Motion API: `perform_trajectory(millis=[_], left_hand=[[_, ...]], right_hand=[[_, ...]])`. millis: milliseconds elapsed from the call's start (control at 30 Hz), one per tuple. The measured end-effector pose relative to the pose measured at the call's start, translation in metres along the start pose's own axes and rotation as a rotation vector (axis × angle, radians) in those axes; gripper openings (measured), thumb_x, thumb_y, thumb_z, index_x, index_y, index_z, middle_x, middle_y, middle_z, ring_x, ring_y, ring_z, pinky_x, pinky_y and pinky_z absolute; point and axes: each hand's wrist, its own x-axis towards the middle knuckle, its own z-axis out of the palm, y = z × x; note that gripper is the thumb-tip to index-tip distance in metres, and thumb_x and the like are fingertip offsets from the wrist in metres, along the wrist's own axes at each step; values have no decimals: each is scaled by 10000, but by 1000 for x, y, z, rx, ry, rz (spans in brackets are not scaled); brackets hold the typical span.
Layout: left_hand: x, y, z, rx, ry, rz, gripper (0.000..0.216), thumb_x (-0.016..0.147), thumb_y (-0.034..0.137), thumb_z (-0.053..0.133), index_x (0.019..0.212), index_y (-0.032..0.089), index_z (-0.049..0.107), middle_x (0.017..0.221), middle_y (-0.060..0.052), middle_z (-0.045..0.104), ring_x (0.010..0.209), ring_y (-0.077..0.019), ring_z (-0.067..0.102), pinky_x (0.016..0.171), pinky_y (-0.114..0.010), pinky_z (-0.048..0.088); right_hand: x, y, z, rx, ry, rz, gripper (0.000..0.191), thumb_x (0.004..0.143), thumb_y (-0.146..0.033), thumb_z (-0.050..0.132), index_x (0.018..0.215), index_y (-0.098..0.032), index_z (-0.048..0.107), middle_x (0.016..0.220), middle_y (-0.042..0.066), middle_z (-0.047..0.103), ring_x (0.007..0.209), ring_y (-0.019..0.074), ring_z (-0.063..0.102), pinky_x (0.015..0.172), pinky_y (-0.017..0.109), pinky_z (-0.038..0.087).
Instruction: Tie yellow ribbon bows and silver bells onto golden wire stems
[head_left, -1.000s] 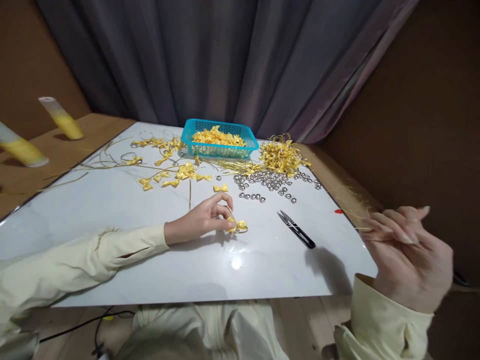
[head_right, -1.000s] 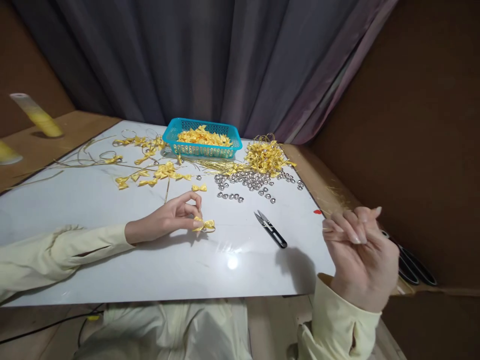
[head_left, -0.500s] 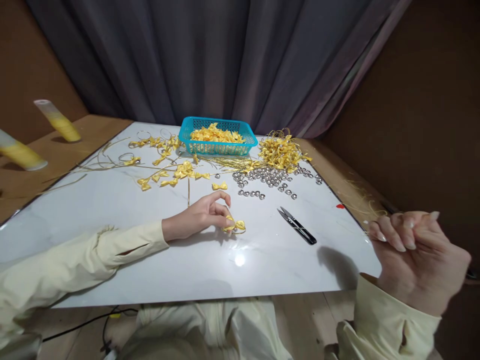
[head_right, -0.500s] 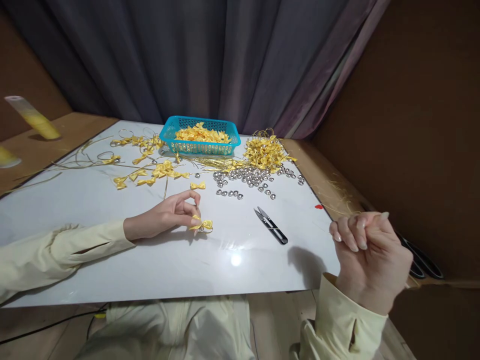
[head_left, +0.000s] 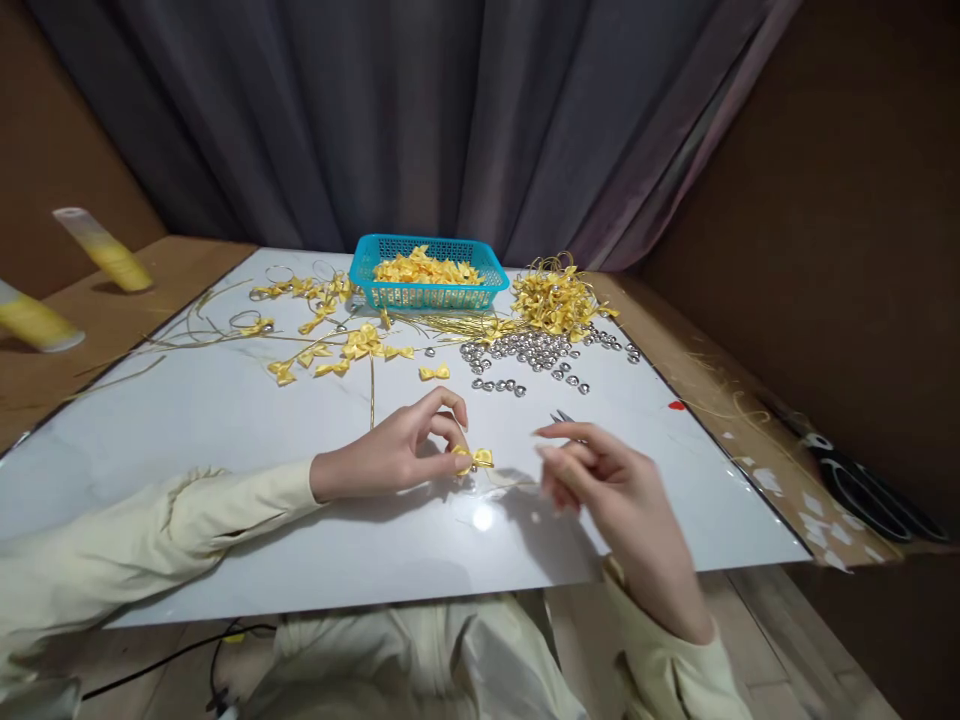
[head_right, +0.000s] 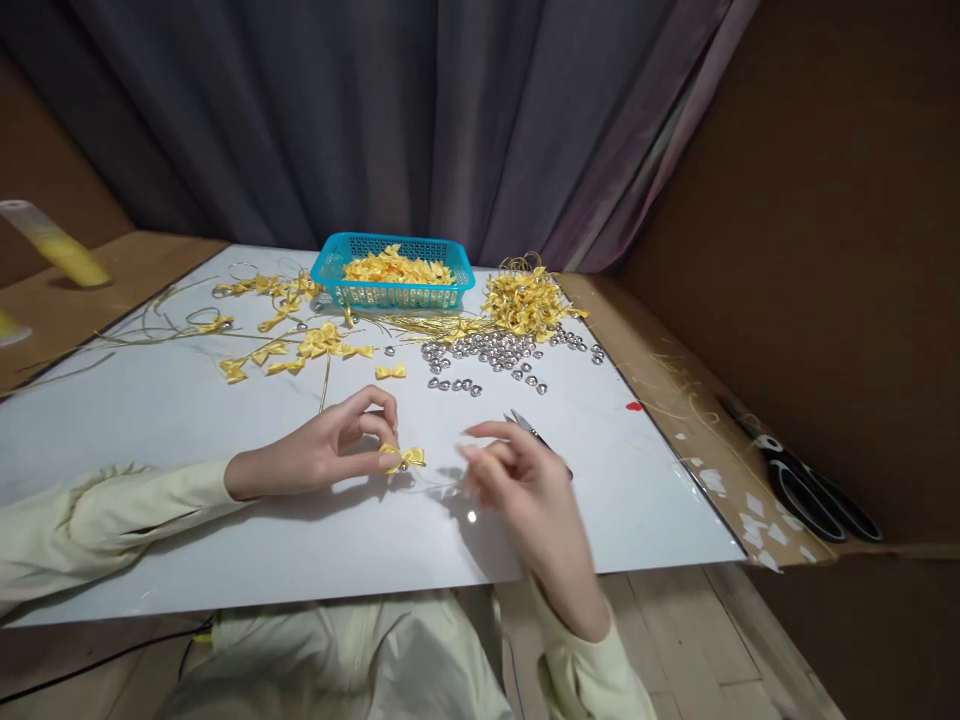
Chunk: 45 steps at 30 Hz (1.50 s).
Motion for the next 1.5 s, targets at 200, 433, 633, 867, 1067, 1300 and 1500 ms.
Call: perform_trajectory(millis=[200, 433, 633, 867, 1067, 1300, 1500], left_hand=[[-2, 1, -1, 191, -9, 110, 188, 858, 294, 547, 943, 199, 409, 861, -4, 577, 793, -140, 563, 782, -293, 381], [-1, 1, -3, 204, -42, 116, 168, 866, 291, 528, 945, 202, 410, 850, -4, 576, 783, -142, 554, 771, -297, 379], [1, -1, -4, 81, -64, 66, 198, 863, 290, 547, 965, 197, 405, 836, 1, 578, 795, -138, 542, 773, -284, 377], [1, -5, -2, -204, -87, -24, 206, 860, 253, 564, 969, 202, 397, 802, 13, 569, 800, -133, 556, 738, -265, 408], [0, -6, -1, -276, -86, -56, 209, 854, 243, 561, 973, 201, 394, 814, -2, 576, 798, -142, 560, 737, -282, 430], [1, -4, 0, -285, -92, -60, 202, 856, 267, 551, 967, 202, 395, 795, 3, 582, 759, -138, 548, 720, -286, 419], [1, -6, 0, -275, -93, -54, 193, 866, 271, 537, 987, 202, 401, 804, 2, 579, 769, -142, 543, 727, -289, 413]], right_hand=[[6, 4, 30, 112, -257, 154, 339, 703, -435, 708, 845, -149, 594, 518, -31, 599, 430, 94, 508, 485, 232, 442], [11, 0, 25, 59, -311, 173, 334, 688, -441, 708, 800, -157, 574, 503, -31, 602, 412, 93, 513, 475, 231, 445], [12, 4, 24, 37, -300, 75, 290, 742, -397, 667, 878, -163, 563, 524, -34, 597, 425, 93, 512, 468, 220, 441], [7, 10, 23, -234, -240, -232, 127, 840, -289, 565, 894, -187, 617, 590, -12, 633, 473, 94, 538, 493, 198, 446], [4, 11, 24, -420, -204, -443, 139, 872, -234, 523, 916, -201, 651, 716, 14, 681, 549, 102, 562, 540, 194, 448], [6, 13, 25, -454, -215, -481, 146, 883, -214, 499, 922, -191, 638, 675, 10, 662, 526, 97, 536, 532, 190, 424], [6, 14, 25, -483, -205, -504, 143, 884, -210, 496, 916, -198, 635, 667, 5, 662, 522, 99, 545, 532, 192, 420]])
